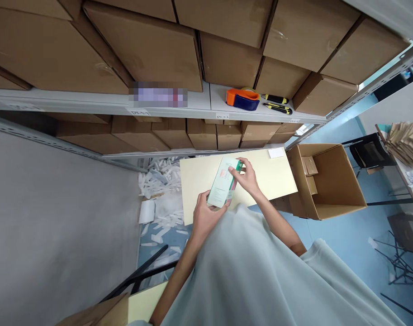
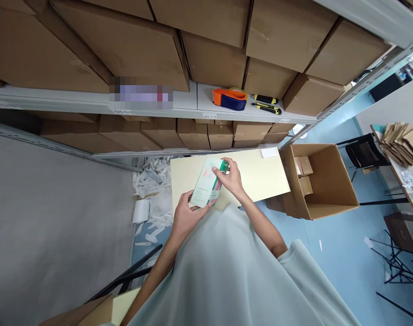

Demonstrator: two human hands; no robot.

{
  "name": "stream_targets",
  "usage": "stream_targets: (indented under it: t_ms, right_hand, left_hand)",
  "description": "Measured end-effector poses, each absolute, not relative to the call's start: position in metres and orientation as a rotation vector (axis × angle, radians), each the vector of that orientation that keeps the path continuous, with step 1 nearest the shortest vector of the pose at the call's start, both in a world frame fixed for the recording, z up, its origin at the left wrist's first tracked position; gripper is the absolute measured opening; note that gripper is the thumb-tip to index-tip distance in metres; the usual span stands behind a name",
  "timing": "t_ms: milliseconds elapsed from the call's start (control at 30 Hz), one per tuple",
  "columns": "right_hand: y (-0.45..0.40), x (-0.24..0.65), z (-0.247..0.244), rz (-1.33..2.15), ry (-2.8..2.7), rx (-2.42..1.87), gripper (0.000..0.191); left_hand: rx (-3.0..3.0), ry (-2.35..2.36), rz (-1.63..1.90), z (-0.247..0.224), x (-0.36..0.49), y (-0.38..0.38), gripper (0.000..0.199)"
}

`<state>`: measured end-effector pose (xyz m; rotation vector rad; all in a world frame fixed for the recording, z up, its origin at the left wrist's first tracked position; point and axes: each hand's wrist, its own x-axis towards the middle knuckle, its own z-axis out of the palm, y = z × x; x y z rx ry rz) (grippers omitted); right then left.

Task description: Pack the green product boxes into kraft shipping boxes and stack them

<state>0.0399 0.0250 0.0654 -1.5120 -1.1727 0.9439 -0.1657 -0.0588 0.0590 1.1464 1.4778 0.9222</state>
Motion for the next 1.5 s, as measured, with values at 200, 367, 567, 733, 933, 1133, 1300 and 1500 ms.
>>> stream_targets:
  t_ms: [200, 367, 567, 733, 933, 1133, 1300, 1500]
  right_hand:
    - [0.017, 0.03, 0.072, 1.095, -1.139, -1.298, 0.057]
    - [0.005, 0.021, 0.078, 1.117, -1.195, -1.224, 0.064]
    - [-0.009, 0.006, 0.079, 1.069, -1.091, -1.344, 0.093]
    - [-0.013, -0.003, 0.079, 0.954, -1.126, -1.477, 0.095]
    - [-0.003, 0.008, 0.083, 1.04, -1.095, -1.346, 0.081]
    - [0.007, 0.012, 0.074, 1.279, -1.016, -1.233, 0.078]
    - [0.008, 0.0, 0.066, 1.356, -1.0, -1.181, 0.081]
    - [0.006, -0.001, 0.069, 1.378, -1.064, -1.167, 0.088]
  left_hand:
    - [0.795, 1.122, 0.829, 0.056, -0.202, -0.063, 0.081]
    - [0.69, 1.025, 0.728, 0.049, -0.216, -0.064, 0.086]
    - [0.811, 1.251, 0.901, 0.041, -0.199, -0.07, 0.08]
    - [1.152, 1.495, 1.029, 0.04, -0.185, -0.071, 0.073]
    - [1.003, 1.316, 1.048, 0.045, -0.196, -0.069, 0.072]
    - [0.433, 0.916, 0.81, 0.043, -0.222, -0.062, 0.068]
    - [0.263, 0.715, 0.665, 0.045, -0.229, -0.067, 0.072]
    - [0.378, 0.829, 0.782, 0.035, -0.228, -0.072, 0.061]
